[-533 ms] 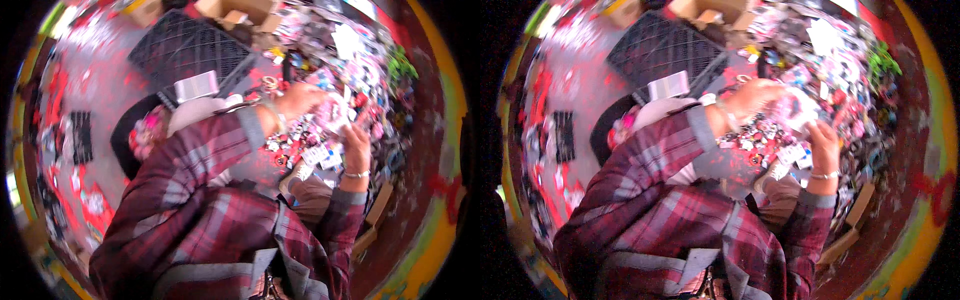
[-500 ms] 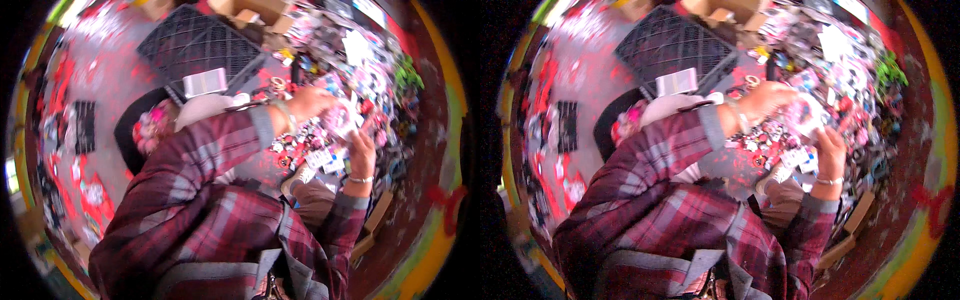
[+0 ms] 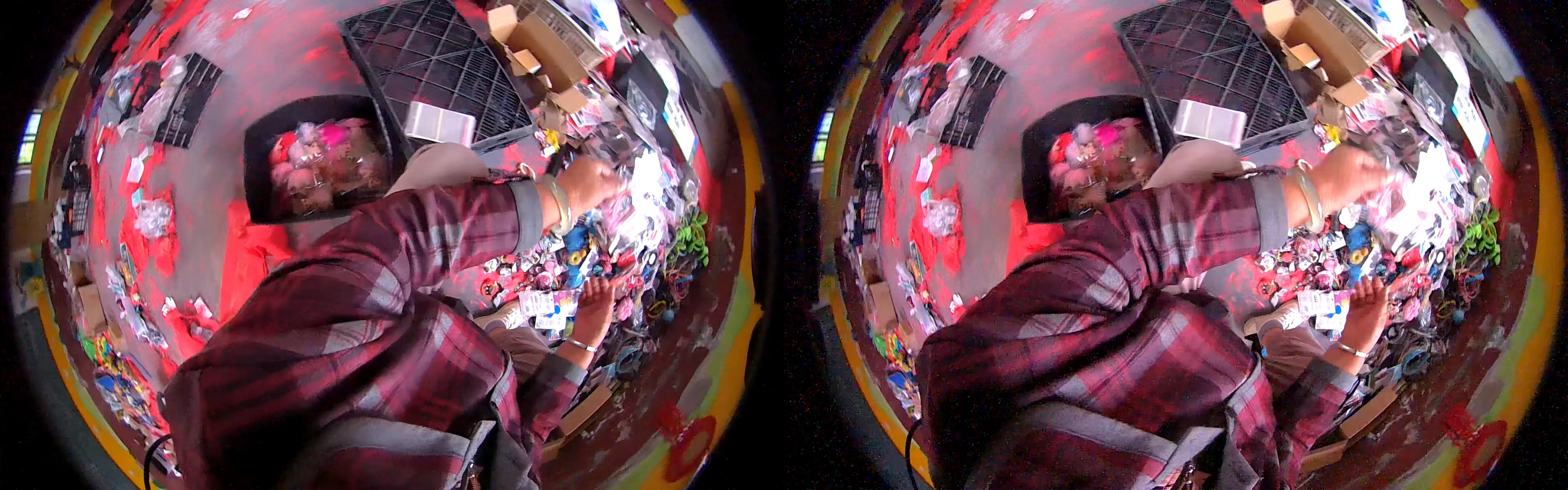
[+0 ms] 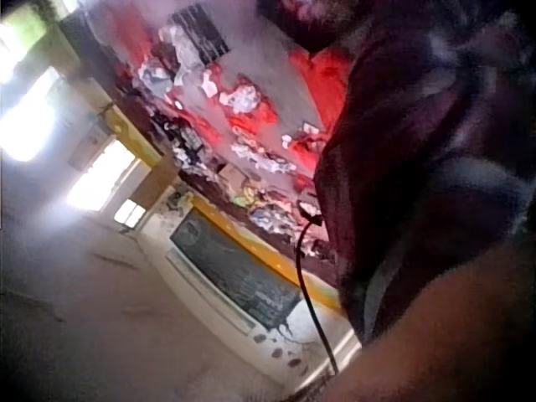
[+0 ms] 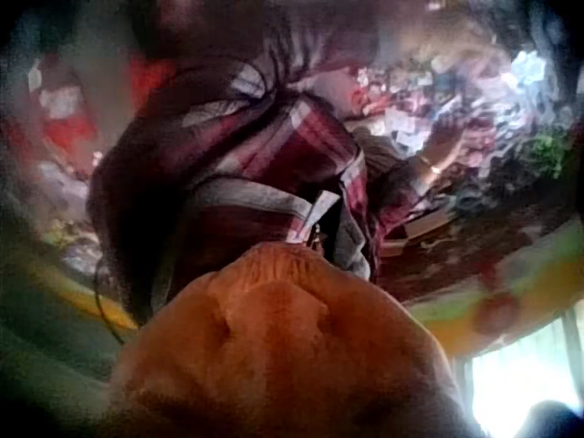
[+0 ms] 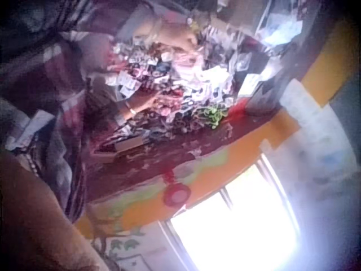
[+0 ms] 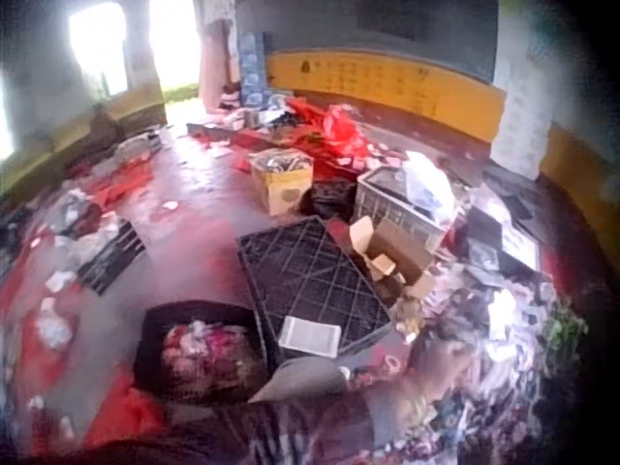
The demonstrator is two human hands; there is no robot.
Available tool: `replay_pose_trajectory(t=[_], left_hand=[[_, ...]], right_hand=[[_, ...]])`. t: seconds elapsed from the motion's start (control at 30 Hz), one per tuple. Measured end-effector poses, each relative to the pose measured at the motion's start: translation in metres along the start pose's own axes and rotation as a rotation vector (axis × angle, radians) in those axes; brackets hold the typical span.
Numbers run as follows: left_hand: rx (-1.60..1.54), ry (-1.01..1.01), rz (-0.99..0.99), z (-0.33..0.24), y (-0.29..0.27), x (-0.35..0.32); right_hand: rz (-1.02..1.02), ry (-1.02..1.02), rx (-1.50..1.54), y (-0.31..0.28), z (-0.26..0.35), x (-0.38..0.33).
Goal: The person picks up small hair accessories from a pile on the floor and places them into small plastic bags, then places the filled bags into a black crate.
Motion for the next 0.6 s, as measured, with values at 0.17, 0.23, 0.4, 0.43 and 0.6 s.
replay_pose_trajectory(t=[0.17,0.23,0.4,0.43,0.6], left_hand=[[-0.498,0.152,-0.19,-0.071,-0.133,-0.03],[-0.591,0.203,-0.381,-0.054,-0.207,-0.046],[-0.545,0.013,-0.704,0.058,-0.384,-0.147],[-0.566,-0.074,-0.797,0.09,-0.413,-0.182],[-0.056,-0.273,-1.082,0.24,-0.531,-0.371]], right_hand=[[-0.082,0.168,-0.147,-0.009,-0.049,-0.023],[0.017,0.203,-0.24,-0.011,-0.071,-0.013],[-0.015,0.203,-0.36,0.006,-0.097,-0.024],[-0.048,0.208,-0.416,0.009,-0.1,-0.029],[0.095,0.294,-0.444,0.001,-0.125,-0.013]])
Point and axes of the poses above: each hand's wrist, its own x-axis towards the middle knuckle, its own y-axis out of the palm, z = x × y, the point moved 9 cm from there along x, towards the middle knuckle, and after that the axes turned 7 degrees about x, right-handed, at the moved point
